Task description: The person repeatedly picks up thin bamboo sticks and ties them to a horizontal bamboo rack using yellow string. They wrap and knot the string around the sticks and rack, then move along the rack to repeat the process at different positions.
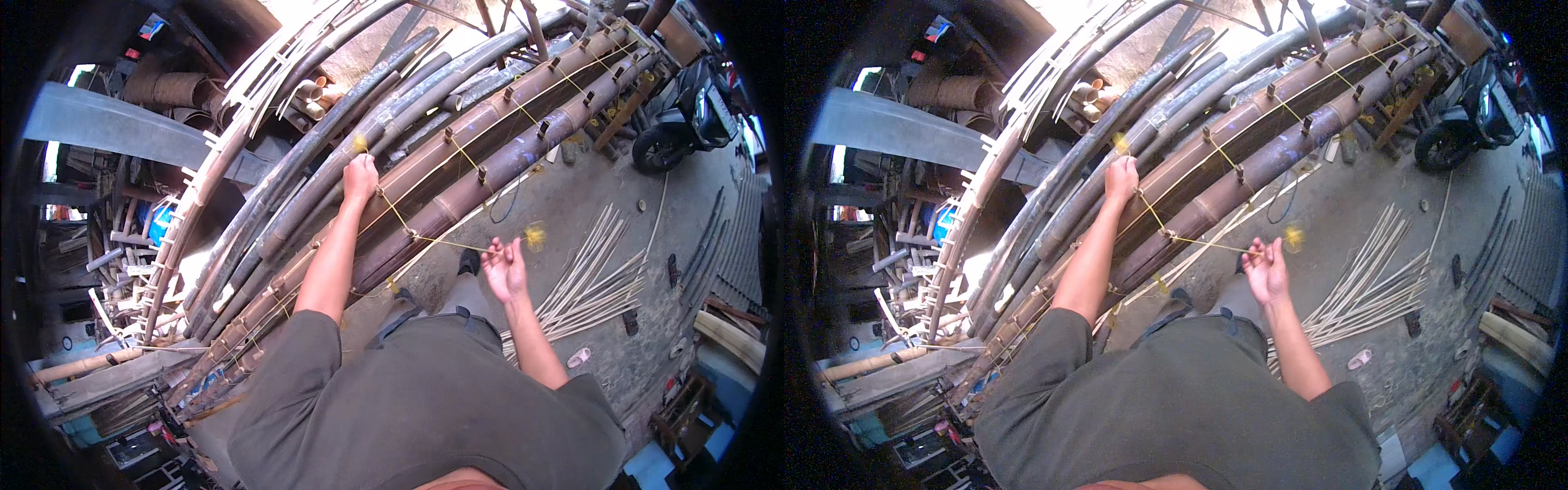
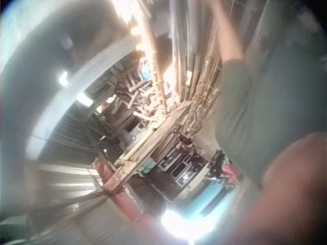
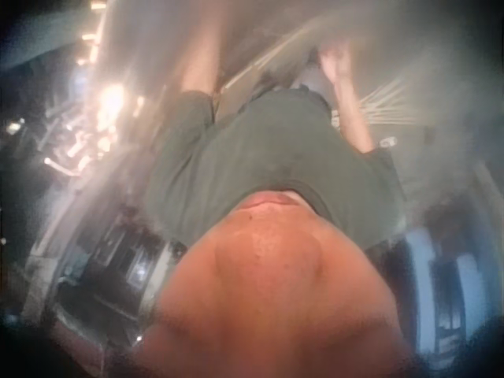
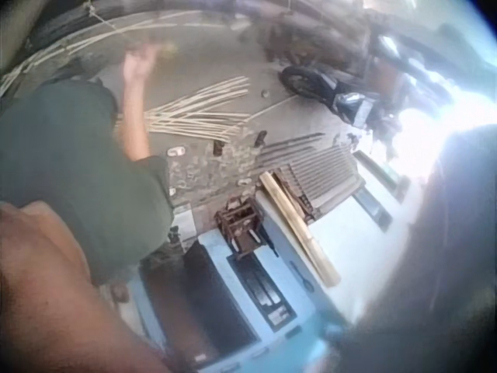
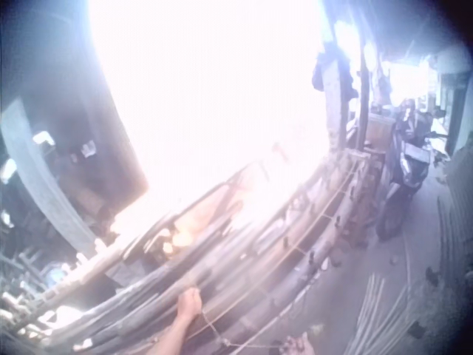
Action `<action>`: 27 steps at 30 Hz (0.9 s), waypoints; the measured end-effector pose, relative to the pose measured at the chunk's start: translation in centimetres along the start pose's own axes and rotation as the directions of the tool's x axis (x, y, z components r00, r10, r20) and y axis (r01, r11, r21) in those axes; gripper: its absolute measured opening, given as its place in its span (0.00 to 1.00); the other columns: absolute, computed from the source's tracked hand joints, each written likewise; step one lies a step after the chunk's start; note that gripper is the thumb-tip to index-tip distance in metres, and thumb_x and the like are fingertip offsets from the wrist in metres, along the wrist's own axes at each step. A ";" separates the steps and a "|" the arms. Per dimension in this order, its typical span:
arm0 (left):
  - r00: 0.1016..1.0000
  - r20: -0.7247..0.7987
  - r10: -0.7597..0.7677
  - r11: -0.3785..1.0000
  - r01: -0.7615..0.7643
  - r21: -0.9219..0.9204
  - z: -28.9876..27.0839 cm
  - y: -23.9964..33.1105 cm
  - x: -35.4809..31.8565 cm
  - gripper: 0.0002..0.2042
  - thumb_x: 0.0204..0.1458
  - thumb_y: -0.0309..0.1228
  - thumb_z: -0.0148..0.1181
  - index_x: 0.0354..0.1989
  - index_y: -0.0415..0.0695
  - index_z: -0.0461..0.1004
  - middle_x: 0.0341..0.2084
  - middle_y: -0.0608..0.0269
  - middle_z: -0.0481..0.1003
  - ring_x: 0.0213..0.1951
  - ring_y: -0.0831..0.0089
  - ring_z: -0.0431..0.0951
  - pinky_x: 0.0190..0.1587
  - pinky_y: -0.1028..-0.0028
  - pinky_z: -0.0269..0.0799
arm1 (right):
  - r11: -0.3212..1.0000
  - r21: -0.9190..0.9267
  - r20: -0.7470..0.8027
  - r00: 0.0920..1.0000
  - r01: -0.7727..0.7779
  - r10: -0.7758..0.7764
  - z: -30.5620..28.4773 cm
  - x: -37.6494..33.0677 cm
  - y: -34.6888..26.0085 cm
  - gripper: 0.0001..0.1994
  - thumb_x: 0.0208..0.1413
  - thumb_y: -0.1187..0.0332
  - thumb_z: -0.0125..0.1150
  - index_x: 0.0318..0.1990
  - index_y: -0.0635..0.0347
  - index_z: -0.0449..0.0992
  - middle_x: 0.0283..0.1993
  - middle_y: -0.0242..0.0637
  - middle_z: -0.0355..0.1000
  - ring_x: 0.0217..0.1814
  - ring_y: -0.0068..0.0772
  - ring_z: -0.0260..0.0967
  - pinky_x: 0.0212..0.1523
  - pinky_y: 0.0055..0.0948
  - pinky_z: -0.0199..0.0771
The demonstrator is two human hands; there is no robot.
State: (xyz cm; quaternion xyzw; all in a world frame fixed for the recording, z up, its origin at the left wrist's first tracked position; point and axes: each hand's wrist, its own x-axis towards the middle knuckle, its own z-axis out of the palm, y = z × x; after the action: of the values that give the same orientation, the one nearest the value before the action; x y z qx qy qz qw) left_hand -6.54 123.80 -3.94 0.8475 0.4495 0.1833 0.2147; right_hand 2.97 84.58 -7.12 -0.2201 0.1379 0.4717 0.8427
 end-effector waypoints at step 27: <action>0.992 0.118 -0.032 0.991 0.047 -0.128 -12.7 -9.5 -20.9 0.15 0.64 0.43 0.45 0.43 0.52 0.78 0.34 0.51 0.80 0.41 0.51 0.79 0.48 0.54 0.56 | 0.511 -0.835 0.474 0.738 0.204 0.480 27.2 5.5 25.5 0.24 0.64 0.50 0.53 0.24 0.62 0.74 0.22 0.30 0.70 0.25 0.21 0.65 0.31 0.25 0.67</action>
State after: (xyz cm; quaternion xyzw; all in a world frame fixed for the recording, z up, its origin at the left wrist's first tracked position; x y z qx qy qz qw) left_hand -30.47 113.55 -0.70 0.8318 0.4400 0.1584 0.2990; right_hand -15.32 113.94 7.81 -0.4075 -0.3971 0.5926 0.5703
